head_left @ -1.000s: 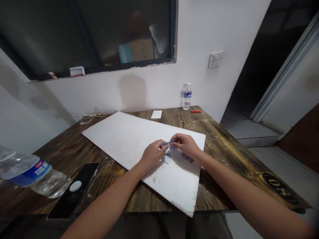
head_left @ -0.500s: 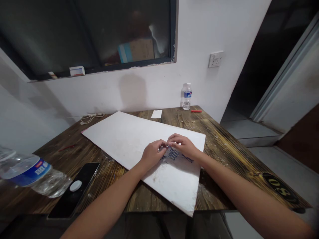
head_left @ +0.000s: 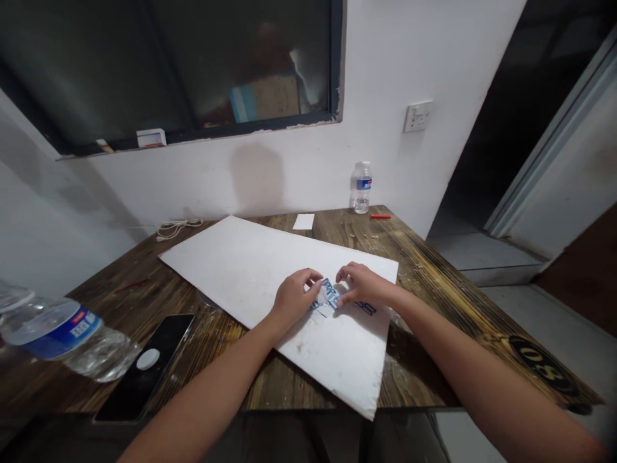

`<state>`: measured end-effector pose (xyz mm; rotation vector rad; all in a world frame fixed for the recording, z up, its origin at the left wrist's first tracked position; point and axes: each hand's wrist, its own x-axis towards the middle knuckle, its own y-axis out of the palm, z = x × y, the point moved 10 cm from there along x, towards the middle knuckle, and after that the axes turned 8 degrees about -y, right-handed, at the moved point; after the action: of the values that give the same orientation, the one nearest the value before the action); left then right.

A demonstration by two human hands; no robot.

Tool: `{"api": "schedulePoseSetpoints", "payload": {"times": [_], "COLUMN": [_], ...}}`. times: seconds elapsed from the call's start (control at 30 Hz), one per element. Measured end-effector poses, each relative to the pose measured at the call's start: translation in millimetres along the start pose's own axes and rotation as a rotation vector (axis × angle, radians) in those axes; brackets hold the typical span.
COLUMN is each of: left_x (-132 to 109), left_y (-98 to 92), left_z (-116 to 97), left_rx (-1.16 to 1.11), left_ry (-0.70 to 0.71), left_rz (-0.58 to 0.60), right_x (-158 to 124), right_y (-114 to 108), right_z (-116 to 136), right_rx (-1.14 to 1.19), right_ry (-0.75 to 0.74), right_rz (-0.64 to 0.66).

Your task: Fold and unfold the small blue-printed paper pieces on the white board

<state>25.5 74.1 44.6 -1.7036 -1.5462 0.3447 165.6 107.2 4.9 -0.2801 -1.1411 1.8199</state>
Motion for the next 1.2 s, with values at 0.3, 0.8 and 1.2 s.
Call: {"api": "schedulePoseSetpoints", "payload": {"times": [0.3,0.8,1.2], "left_x": [0.2,1.8,-20.3], "left_y": [1.2,0.3,43.0], "left_z": [3.9,7.1,-18.9], "left_rx": [-0.010,-0.002,0.266], "left_ry": [-0.010,-0.003,0.314], "left_rz": [-0.017,-0.021,0.353], "right_x": [-6.0,-2.7,-8.1], "right_y": [8.4,7.2,-49.0], "right_z": [-3.3,9.1,-11.6], "right_rx": [-0.049,0.091,0.105], "right_ry": [0.079,0.060,0.176], "right_rz": [0.153,0.128,-0.397]}}
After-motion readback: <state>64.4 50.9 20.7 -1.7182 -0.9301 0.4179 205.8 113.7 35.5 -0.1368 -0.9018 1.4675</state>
